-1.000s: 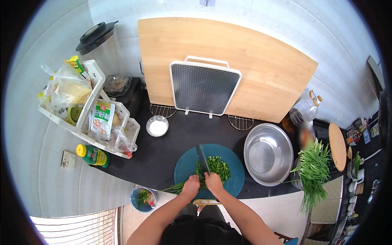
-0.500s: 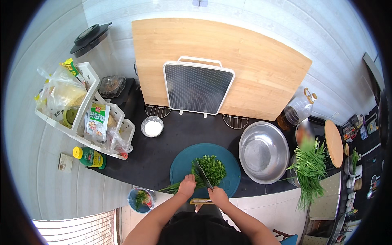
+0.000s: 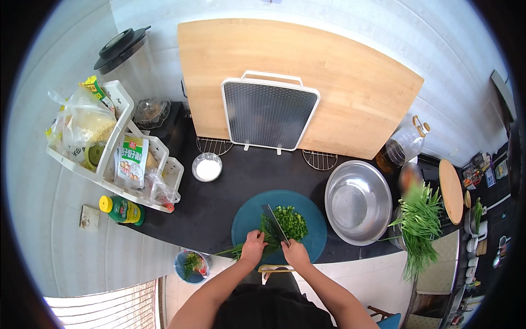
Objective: The person chops a large bunch of green onions on a blue cutting board using a knife. They repeatedly gather the chopped pieces and transfer them into a metal bowl. The person continues this process until the entire bunch is processed.
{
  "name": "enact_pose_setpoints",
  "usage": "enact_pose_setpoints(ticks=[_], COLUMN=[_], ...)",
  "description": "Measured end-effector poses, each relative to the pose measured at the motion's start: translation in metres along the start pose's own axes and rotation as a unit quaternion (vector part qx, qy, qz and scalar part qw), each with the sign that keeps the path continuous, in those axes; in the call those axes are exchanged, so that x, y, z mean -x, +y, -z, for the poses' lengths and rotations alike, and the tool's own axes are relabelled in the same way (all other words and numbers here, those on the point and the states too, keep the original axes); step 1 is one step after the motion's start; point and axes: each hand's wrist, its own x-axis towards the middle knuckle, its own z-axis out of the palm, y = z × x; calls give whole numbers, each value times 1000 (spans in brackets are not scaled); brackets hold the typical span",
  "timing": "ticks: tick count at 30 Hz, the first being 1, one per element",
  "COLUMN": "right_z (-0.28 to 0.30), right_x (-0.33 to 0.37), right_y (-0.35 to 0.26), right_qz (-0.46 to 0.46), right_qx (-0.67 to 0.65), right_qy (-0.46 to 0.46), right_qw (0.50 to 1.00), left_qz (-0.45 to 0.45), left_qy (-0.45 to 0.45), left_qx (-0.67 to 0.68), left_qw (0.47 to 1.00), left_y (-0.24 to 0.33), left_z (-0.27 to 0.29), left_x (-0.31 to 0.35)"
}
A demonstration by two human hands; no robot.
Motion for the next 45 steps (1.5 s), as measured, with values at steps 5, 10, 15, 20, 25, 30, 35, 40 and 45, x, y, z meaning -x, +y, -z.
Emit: enact_pose_setpoints(ticks=[5, 10, 15, 20, 25, 30, 35, 40, 45], right_z=[13, 3, -3, -10, -29, -41, -29, 6, 14], right_x=[26, 24, 13, -10, -32, -29, -37, -13, 4], right_y=[-4, -1, -3, -15, -29, -29, -15, -26, -16], right_qz=[19, 27, 30, 44, 38, 29, 20, 16, 28], right_qx=[34, 73, 105, 130, 141, 112, 4, 11, 26], right_qy=[-33, -52, -92, -160, -153, -75, -10, -30, 0], right_qw=[999, 996, 990, 978, 977, 991, 1000, 999, 999], left_qz=[45, 34, 10, 7, -4, -18, -20, 9, 20], left_qy=[-27, -51, -47, -75, -68, -42, -38, -41, -13], left_qx=[53, 39, 31, 20, 29, 26, 8, 37, 44], left_qw=[997, 997, 998, 997, 997, 999, 999, 998, 999], left_y=[-1, -5, -11, -9, -8, -10, -5, 0, 2], left_z=[0, 2, -5, -6, -5, -3, -1, 7, 9], left_x=[-4, -5, -2, -2, -1, 0, -2, 1, 3])
